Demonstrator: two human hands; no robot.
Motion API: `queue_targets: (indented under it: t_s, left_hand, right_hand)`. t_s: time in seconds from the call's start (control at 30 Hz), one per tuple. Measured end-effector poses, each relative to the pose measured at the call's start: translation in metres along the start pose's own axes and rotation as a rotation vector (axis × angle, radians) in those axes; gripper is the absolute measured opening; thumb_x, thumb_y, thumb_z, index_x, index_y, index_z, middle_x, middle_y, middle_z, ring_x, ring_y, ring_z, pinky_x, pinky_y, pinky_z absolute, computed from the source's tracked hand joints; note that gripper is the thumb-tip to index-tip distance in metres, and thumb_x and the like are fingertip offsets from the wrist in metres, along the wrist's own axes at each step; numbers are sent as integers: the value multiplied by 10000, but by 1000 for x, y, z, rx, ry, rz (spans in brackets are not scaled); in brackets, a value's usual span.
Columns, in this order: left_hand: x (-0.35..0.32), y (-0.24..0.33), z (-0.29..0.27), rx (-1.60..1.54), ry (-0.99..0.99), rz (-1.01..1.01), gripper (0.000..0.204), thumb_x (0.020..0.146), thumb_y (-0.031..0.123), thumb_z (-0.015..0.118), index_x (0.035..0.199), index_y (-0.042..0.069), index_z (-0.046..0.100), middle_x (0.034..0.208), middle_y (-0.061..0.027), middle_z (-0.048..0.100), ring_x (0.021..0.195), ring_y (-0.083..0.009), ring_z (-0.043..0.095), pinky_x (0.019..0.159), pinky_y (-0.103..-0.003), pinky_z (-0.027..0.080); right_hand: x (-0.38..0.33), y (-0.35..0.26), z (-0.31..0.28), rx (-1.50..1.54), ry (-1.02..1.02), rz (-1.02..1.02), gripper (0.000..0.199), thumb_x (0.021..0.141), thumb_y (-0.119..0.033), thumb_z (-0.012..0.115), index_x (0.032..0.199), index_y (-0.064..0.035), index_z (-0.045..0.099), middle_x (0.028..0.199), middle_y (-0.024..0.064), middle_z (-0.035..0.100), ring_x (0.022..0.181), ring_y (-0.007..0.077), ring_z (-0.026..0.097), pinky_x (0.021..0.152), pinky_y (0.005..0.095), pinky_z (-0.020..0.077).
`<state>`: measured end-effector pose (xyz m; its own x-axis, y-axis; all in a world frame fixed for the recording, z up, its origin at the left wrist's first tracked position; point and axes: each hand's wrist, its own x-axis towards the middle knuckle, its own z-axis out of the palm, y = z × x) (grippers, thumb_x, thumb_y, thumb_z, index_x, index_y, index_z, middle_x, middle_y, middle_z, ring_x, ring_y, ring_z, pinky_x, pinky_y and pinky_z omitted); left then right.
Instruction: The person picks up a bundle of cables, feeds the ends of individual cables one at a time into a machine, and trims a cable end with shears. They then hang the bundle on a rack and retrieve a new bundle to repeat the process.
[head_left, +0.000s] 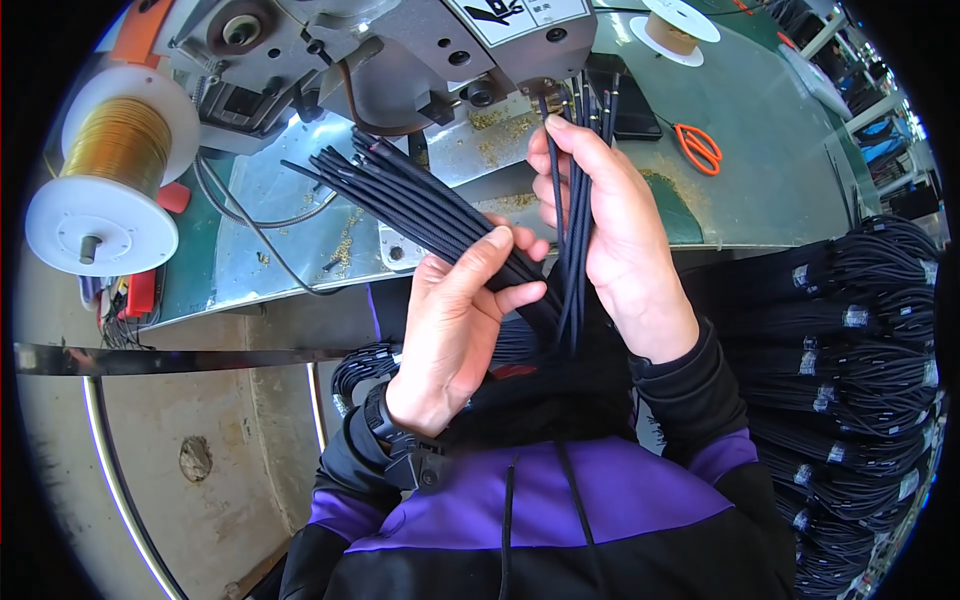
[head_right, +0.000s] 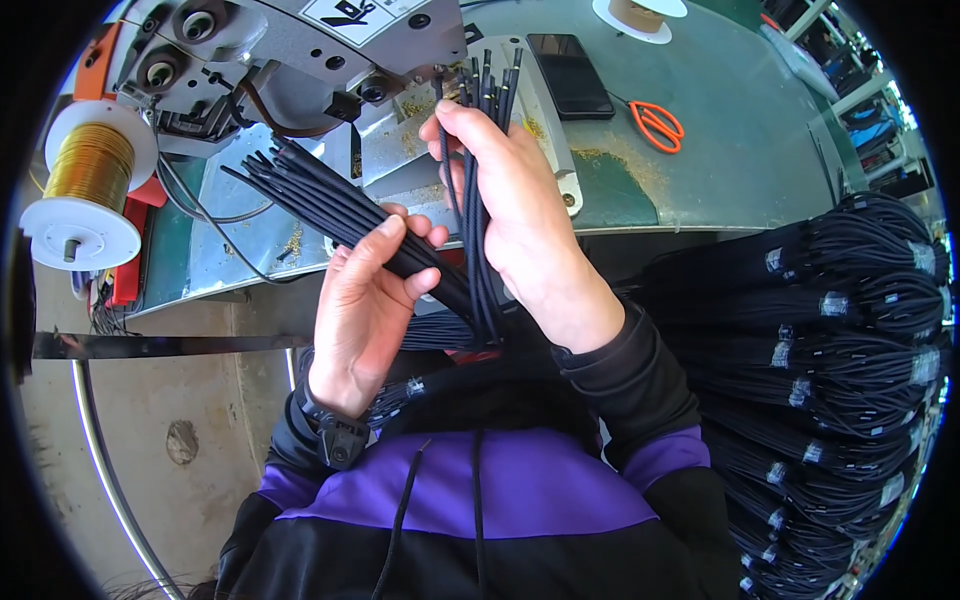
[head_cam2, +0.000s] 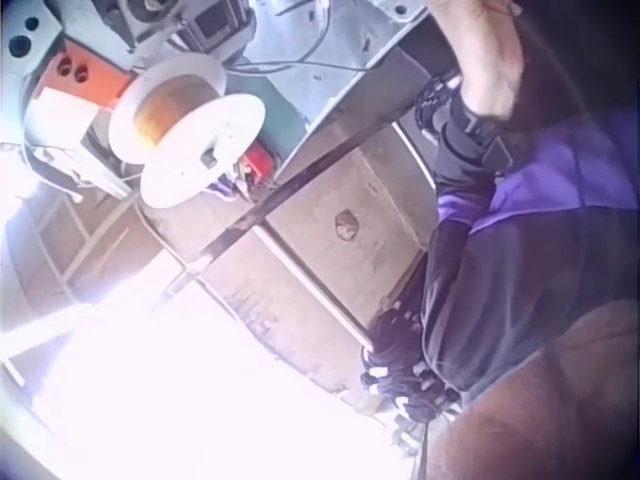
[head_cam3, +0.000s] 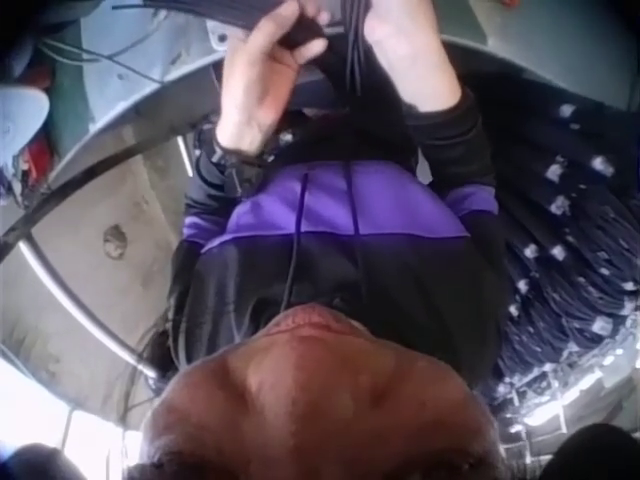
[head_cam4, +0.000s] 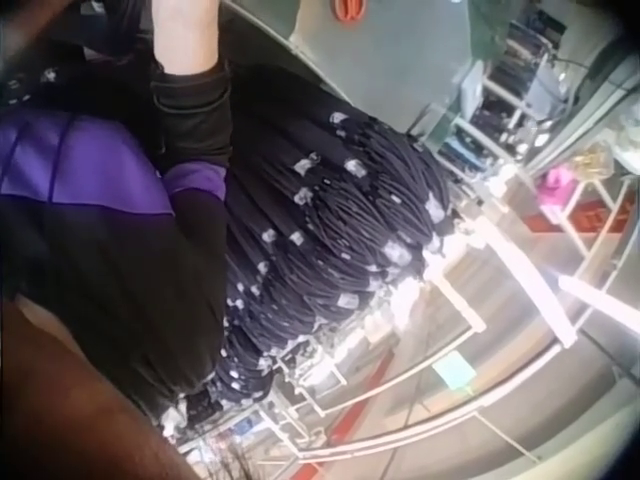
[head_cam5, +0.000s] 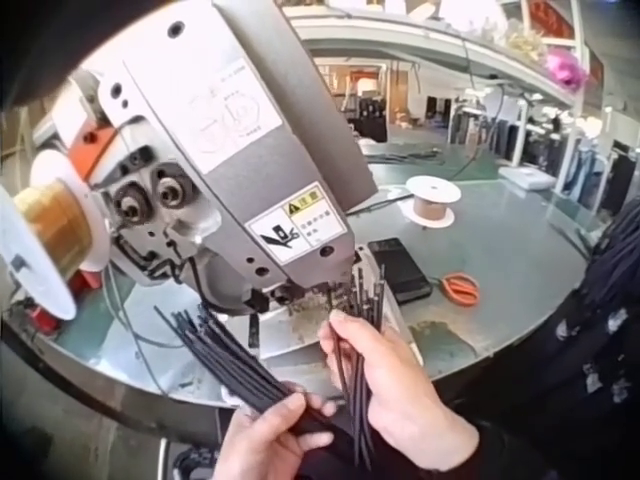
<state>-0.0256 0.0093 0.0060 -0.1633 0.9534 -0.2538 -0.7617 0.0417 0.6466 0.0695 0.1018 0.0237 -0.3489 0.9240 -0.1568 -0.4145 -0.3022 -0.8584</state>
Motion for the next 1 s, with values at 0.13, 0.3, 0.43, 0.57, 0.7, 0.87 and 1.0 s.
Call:
queue_targets:
  t_s: [0.13, 0.3, 0.43, 0.57, 0.7, 0.87, 1.0]
  left_hand:
    - [1, -3, -6, 49, -37, -37, 134, 805, 107, 584, 912, 33, 550, 803, -54, 587, 763, -143, 593, 510, -206, 477]
    - [-1, -11, -3, 145, -115, -101, 134, 800, 96, 588, 911, 32, 551, 804, -57, 587, 764, -142, 595, 496, -197, 470]
    - [0, -12, -3, 41, -19, -21, 125, 804, 95, 582, 907, 30, 552, 805, -58, 587, 764, -143, 596, 483, -196, 468]
    - [-2, 0, 4, -68, 21, 21, 115, 809, 90, 573, 906, 31, 554, 798, -55, 588, 754, -141, 595, 476, -200, 468]
    - [-1, 3, 6, 17, 27, 26, 115, 813, 91, 568, 911, 33, 555, 801, -51, 591, 743, -133, 593, 475, -206, 467]
    - [1, -8, -1, 71, -61, -46, 124, 813, 97, 569, 919, 35, 556, 814, -52, 595, 736, -127, 590, 466, -201, 458]
    - [0, -12, 2, 129, -78, -100, 122, 812, 98, 571, 916, 36, 559, 816, -53, 594, 737, -124, 588, 473, -199, 456]
  right_hand:
    - [-11, 0, -5, -208, -73, -39, 241, 800, -285, 572, 753, -49, 560, 538, -62, 406, 440, 19, 340, 409, 174, 243]
    - [-30, 6, -6, -313, -73, -18, 243, 801, -285, 576, 750, -49, 559, 546, -53, 412, 444, 19, 346, 407, 177, 245]
    - [-22, 5, -8, -107, 9, -131, 236, 802, -278, 575, 760, -46, 557, 554, -54, 417, 446, 17, 343, 407, 175, 243]
    - [-5, -1, -5, -11, -16, -13, 232, 802, -271, 575, 778, -42, 556, 558, -56, 418, 449, 16, 345, 407, 175, 241]
    - [4, 0, 0, 49, 29, 33, 235, 801, -268, 576, 798, -35, 556, 562, -56, 423, 456, 18, 348, 411, 169, 241]
    - [-18, -2, -8, -211, -109, 4, 240, 800, -277, 574, 795, -38, 561, 560, -56, 427, 459, 20, 358, 410, 168, 246]
    - [-28, 4, -9, -214, -5, -36, 244, 799, -289, 571, 789, -45, 567, 558, -62, 423, 462, 20, 368, 411, 169, 255]
